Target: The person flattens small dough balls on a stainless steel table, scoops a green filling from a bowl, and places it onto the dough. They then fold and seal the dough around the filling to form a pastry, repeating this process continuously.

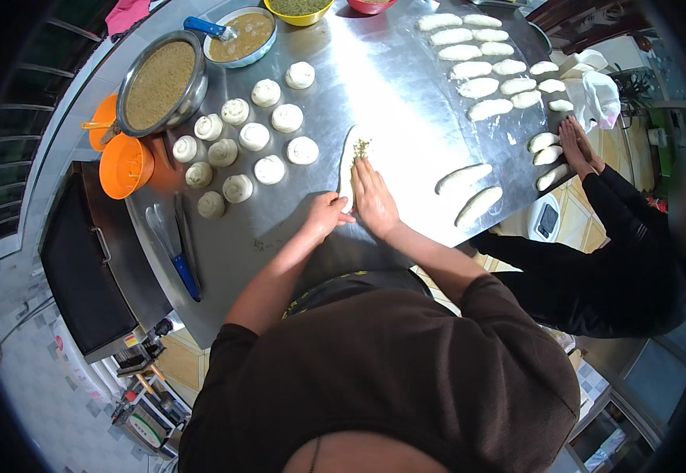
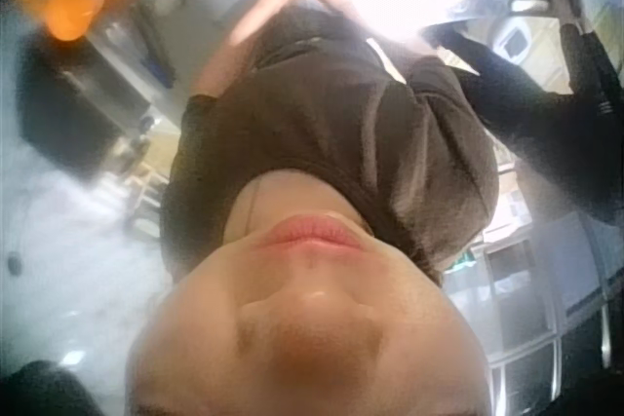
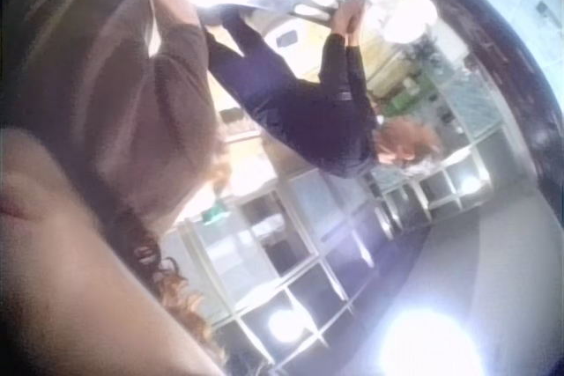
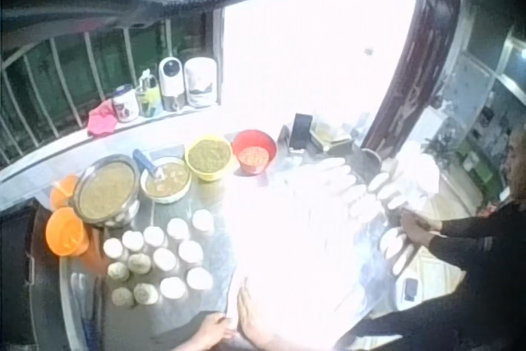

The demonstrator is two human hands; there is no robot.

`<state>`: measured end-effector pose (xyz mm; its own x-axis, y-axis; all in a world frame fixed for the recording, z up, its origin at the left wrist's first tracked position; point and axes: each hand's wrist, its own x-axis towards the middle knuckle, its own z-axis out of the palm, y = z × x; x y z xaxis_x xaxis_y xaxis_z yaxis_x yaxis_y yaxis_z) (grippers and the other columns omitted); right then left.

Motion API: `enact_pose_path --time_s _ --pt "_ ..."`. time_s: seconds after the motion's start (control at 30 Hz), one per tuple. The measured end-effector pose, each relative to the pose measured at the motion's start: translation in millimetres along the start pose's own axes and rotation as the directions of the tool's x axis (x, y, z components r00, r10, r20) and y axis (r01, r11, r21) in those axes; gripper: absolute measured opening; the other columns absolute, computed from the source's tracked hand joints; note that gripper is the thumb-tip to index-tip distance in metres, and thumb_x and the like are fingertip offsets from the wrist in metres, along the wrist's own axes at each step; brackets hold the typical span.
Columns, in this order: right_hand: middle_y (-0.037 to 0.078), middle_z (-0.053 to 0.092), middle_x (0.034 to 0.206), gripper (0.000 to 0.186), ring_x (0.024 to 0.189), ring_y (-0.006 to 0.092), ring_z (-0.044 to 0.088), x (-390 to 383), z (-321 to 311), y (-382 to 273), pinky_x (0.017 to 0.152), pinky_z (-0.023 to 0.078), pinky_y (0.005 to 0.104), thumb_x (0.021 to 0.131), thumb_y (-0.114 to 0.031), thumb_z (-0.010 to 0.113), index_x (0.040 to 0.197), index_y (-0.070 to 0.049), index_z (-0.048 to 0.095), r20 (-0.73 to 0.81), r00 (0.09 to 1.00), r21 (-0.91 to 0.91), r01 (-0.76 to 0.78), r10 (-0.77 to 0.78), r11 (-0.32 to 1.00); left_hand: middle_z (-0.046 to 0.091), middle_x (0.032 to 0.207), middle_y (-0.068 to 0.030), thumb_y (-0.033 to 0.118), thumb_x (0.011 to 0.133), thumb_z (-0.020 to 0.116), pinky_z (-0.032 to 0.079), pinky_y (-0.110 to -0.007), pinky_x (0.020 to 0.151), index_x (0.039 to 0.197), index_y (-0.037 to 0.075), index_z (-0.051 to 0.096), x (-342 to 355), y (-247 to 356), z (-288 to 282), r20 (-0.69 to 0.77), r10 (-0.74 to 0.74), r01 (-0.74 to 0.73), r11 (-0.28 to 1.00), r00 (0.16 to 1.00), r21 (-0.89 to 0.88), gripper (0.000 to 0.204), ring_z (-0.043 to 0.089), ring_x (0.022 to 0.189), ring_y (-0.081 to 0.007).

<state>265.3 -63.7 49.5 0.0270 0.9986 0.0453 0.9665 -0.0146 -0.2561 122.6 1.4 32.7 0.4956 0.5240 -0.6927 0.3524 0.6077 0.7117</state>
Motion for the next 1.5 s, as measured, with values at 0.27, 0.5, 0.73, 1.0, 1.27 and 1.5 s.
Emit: enact_pose_path --time_s 0.27,0.5,0.73,1.0,1.27,1.5 --pt "0.021 0.062 0.092 0.02 0.09 0.0382 0.059 31.8 -18.3 13.0 0.078 0.049 0.0433 0.073 -0.001 0.058 0.093 0.002 0.06 -0.054 0.982 0.392 -0.143 0.178 0.909 0.068 0.088 -0.0105 0.021 0.097 0.05 0.05 -0.026 0.06 0.103 -0.002 0.058 1.8 -6.9 1.5 0.03 -0.008 0.009 0.999 1.0 -0.047 0.025 0.068 0.067 -0.0158" --pt "0.016 0.055 0.112 0.03 0.106 0.0345 0.054 89.3 -7.6 52.5 0.088 0.046 0.0425 0.079 -0.001 0.05 0.108 -0.002 0.057 -0.029 0.973 0.238 -0.215 0.228 0.947 0.069 0.091 -0.0113 0.022 0.098 0.048 0.05 -0.026 0.062 0.105 -0.002 0.058 2.3 -2.8 -3.3 0.065 -0.005 0.004 1.0 0.998 0.029 0.027 0.068 0.069 -0.0162" --pt "0.027 0.029 0.147 0.058 0.138 0.0406 0.026 3.2 11.8 11.3 0.111 0.026 0.0482 0.083 -0.001 0.049 0.139 0.007 0.034 -0.059 0.991 0.257 -0.099 0.118 0.961 0.069 0.091 -0.0116 0.024 0.098 0.049 0.051 -0.027 0.062 0.105 -0.001 0.057 3.6 -9.5 0.4 0.025 0.013 -0.012 0.999 1.0 -0.033 0.028 0.069 0.071 -0.0182" --pt "0.026 0.056 0.121 0.038 0.111 0.0407 0.055 -26.0 -11.8 -8.4 0.095 0.043 0.0454 0.081 0.002 0.049 0.118 0.003 0.056 -0.068 0.991 0.378 -0.079 0.113 0.922 0.069 0.092 -0.011 0.024 0.098 0.049 0.051 -0.028 0.063 0.106 -0.001 0.058 -1.5 -9.7 -0.7 0.013 0.0 0.0 0.998 1.0 -0.063 0.028 0.069 0.07 -0.0182" --pt "0.015 0.066 0.08 0.016 0.071 0.0251 0.064 107.5 -15.7 64.7 0.07 0.051 0.0362 0.086 -0.011 0.057 0.092 -0.003 0.069 0.1 0.828 0.617 -0.486 0.551 0.619 0.069 0.095 -0.0131 0.019 0.098 0.045 0.053 -0.027 0.064 0.112 -0.002 0.056 9.6 -17.1 -7.6 0.083 0.035 -0.036 0.999 0.996 0.016 0.028 0.069 0.072 -0.0197" --pt "0.013 0.065 0.078 0.009 0.074 0.0287 0.065 103.7 4.5 70.3 0.07 0.051 0.0385 0.077 -0.014 0.067 0.076 -0.006 0.064 0.021 0.96 0.623 -0.231 0.28 0.748 0.07 0.093 -0.0148 0.018 0.098 0.046 0.052 -0.027 0.058 0.101 -0.004 0.058 6.4 -12.6 -6.2 0.076 0.049 -0.047 0.999 0.996 -0.026 0.025 0.069 0.068 -0.0195"
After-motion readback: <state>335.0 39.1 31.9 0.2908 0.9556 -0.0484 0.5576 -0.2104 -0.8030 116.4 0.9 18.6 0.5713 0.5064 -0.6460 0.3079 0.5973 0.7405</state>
